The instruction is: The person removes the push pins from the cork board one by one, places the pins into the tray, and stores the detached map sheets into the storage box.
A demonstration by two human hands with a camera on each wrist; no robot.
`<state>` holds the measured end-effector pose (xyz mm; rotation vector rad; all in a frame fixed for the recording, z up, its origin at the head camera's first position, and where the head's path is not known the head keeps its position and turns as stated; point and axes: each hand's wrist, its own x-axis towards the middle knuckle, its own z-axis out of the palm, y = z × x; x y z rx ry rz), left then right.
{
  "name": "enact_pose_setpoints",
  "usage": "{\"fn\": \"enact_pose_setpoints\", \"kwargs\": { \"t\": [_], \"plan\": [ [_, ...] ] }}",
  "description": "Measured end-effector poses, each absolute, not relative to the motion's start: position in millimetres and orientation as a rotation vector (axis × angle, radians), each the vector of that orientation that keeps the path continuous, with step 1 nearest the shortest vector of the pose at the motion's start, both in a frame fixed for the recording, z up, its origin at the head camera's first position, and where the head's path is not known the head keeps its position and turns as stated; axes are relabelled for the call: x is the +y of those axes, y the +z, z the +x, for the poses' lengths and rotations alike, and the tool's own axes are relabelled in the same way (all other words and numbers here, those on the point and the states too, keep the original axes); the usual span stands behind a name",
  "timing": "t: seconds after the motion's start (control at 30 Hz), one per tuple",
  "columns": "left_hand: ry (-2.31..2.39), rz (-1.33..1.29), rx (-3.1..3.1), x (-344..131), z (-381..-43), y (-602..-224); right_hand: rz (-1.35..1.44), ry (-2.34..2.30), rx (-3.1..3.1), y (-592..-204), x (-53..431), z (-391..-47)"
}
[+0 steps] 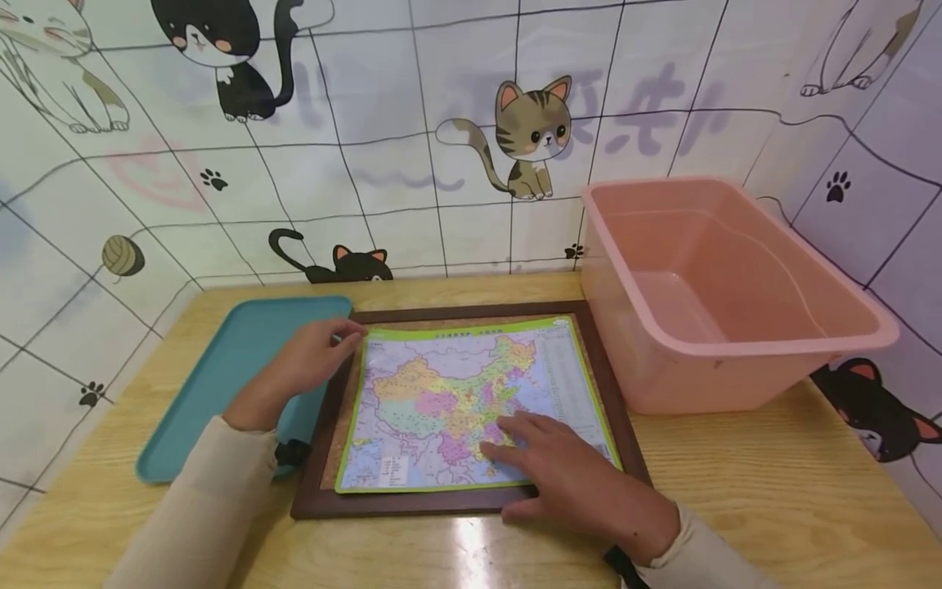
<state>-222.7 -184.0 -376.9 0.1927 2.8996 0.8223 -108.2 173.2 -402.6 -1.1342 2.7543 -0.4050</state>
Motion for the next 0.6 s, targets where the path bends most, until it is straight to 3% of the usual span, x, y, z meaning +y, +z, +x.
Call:
{"fn": "enact_pose_setpoints", "kwargs": {
  "t": [0.6],
  "plan": [
    [0.711, 0.311, 2.804, -182.2, -220.3, -378.5, -1.120, -0.425, 2.739, -403.2, 172.7, -109.3]
  ]
}}
